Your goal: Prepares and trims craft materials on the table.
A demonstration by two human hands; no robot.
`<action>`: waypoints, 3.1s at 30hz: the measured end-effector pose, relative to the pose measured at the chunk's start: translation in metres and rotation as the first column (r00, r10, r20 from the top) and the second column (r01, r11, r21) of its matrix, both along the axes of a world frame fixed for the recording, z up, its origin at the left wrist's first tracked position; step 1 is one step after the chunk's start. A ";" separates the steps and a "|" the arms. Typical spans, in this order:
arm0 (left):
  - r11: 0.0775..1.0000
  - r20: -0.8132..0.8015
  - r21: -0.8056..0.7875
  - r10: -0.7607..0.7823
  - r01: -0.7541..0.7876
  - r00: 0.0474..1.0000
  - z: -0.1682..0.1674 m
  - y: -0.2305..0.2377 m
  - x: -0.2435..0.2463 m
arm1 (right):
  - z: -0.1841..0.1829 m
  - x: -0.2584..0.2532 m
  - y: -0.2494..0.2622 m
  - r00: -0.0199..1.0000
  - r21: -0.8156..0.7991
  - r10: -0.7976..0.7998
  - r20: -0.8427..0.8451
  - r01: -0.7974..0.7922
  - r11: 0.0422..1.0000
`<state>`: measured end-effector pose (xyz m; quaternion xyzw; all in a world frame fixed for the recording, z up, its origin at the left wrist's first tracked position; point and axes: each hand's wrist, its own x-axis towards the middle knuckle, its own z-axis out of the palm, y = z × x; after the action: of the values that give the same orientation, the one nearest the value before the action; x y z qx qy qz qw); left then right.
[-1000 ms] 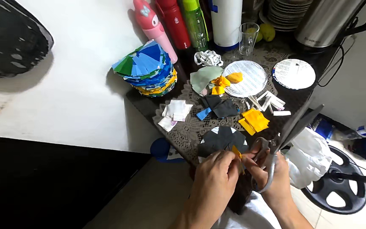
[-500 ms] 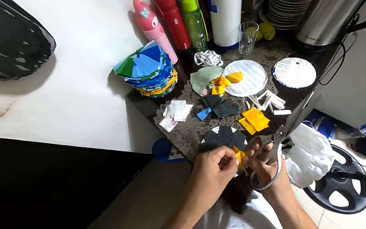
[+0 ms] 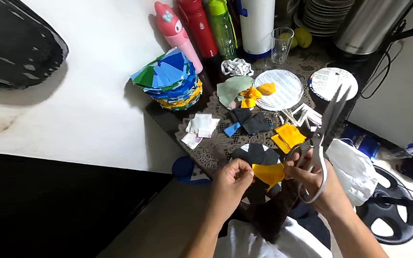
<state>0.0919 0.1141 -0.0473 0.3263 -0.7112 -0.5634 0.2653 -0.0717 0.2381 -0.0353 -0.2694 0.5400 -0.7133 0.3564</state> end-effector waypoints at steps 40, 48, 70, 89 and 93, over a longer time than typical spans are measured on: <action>0.733 -0.146 0.665 -0.061 0.144 0.987 0.017 0.031 -0.031 | 0.034 -0.035 -0.001 0.824 0.218 0.423 -0.378 -0.364 0.905; 0.038 -0.347 0.937 0.171 0.346 0.922 0.010 0.031 -0.010 | 0.043 -0.009 0.004 0.654 0.373 0.508 -0.560 -0.349 0.860; 0.892 -0.487 0.095 -0.345 0.441 0.803 -0.014 0.035 0.004 | 0.010 -0.010 0.034 0.962 0.132 0.156 -0.225 -0.129 0.983; 0.902 -0.250 -0.330 -0.368 0.279 0.895 0.041 -0.013 -0.026 | -0.041 -0.011 0.114 0.914 0.184 0.382 -0.135 -0.356 0.916; 0.894 -0.296 -0.254 -0.435 0.368 0.850 0.050 -0.011 -0.029 | -0.036 -0.007 0.117 0.868 0.290 0.452 -0.205 -0.387 0.875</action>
<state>0.0628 0.1034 0.0027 0.0392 -0.7559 -0.5850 0.2914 -0.0784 0.3551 -0.0714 -0.4294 0.5926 -0.5048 0.4578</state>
